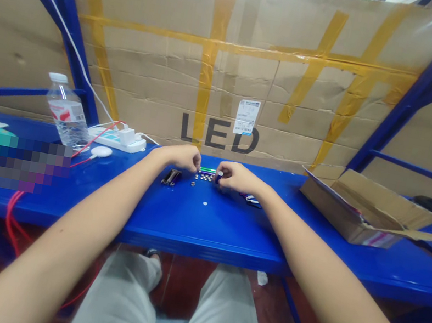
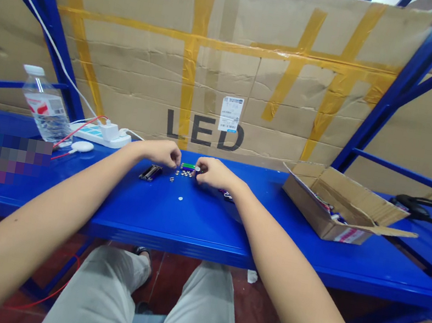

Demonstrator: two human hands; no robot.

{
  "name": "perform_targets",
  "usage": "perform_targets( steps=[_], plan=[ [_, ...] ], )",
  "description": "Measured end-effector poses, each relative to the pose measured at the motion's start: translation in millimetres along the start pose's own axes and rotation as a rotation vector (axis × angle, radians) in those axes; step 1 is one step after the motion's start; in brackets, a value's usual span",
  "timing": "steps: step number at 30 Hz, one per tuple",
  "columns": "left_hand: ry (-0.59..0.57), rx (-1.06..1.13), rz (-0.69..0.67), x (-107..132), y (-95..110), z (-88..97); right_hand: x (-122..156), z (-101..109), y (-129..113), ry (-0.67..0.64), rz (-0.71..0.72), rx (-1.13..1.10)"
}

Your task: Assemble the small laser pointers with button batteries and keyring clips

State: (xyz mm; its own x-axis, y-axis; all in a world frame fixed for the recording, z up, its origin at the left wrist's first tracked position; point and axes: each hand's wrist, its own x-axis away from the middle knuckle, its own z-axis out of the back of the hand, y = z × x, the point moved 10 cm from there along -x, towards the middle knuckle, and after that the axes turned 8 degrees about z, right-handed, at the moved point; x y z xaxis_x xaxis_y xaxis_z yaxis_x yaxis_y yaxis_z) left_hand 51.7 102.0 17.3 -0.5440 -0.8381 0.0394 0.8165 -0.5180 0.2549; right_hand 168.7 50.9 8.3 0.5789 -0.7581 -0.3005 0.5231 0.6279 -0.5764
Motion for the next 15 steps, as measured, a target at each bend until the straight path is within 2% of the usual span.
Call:
perform_targets(
  steps=[4, 6, 10, 15],
  plan=[
    [0.245, 0.130, -0.189, 13.8, 38.0, 30.5, -1.6, 12.6, 6.7, 0.097, 0.016, 0.046],
    [0.345, 0.153, -0.287, 21.9, 59.5, 37.4, -1.9, 17.5, 15.9, 0.140, -0.013, 0.016],
    [0.458, 0.088, -0.474, 30.5, 92.4, 32.5, -4.0, 22.4, 29.3, 0.194, -0.012, -0.104],
    [0.517, -0.036, -0.546, 26.9, 100.5, 22.1, -5.1, 32.3, 21.7, 0.267, 0.105, -0.069]
  ],
)
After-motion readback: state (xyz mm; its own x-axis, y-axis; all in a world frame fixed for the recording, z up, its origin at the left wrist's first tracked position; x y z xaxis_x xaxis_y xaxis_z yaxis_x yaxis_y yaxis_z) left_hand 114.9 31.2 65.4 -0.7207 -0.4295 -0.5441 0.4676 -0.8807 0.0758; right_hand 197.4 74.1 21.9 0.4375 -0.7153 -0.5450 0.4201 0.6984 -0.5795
